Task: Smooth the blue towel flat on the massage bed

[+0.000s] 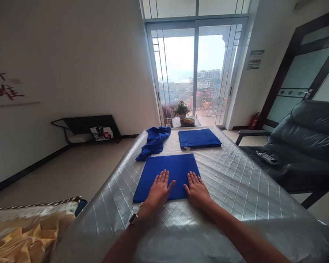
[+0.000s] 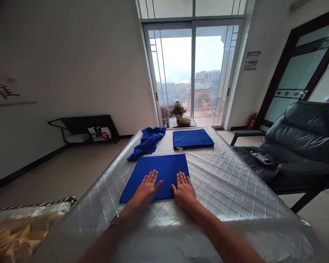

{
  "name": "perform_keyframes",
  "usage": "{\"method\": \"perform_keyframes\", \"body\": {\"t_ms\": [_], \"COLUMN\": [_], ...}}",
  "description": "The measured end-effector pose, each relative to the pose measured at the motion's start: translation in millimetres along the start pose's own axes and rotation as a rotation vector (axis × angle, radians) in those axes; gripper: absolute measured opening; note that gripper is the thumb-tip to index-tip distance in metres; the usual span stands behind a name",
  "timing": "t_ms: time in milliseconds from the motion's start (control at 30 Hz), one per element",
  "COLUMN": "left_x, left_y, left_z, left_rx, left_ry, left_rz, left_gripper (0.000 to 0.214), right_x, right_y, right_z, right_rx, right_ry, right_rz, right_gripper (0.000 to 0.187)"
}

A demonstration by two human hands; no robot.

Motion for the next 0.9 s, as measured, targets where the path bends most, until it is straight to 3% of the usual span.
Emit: {"method": "perform_keyframes", "body": {"t_ms": [133, 233, 367, 567, 633, 733, 900], "left_x": [16.3, 23.4, 17.9, -20.5, -34.3, -47.2, -49.7], "left_y": [21.1, 30.7, 25.1, -4.9, -12.0, -16.7, -14.2], "left_z": [-73.6, -85.7, -47.5, 54.4, 79.2, 94.3, 91.8], "left_rx": [-0.099, -0.126, -0.094, 0.01, 0.039, 0.057, 0.049], "left_ry": [0.264, 0.296, 0.201, -0.039, -0.103, -0.127, -0.102], "left_rz": [0.016, 0.034, 0.041, 0.03, 0.019, -0.024, -0.044], "left_gripper": [0.069, 0.067, 0.069, 0.071, 0.074, 0.075, 0.08], "right_x": [-2.6, -3.0, -1.6, -0.4, -0.4, -0.1, 0.9], "right_y": [-0.5, -0.4, -1.7, -2.3, -2.2, -1.7, 1.4], "right_z": [1.1, 0.4, 0.2, 1.6, 1.3, 0.8, 0.8], "right_rx": [-0.051, -0.072, -0.054, -0.027, -0.023, -0.029, -0.054], "right_ry": [-0.052, -0.053, -0.014, 0.004, 0.003, 0.001, 0.001], "right_rz": [-0.024, -0.021, 0.002, 0.042, 0.045, 0.034, 0.027], "right_gripper": [0.064, 0.063, 0.064, 0.065, 0.066, 0.066, 0.067]}}
Point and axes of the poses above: each hand's wrist, its own x-axis towards the middle knuckle, its own y-axis out of the palm, z = x × y, the point moved 6 cm from there along x, towards the middle knuckle, and after that the axes turned 13 degrees about -x, right-handed, at the moved point
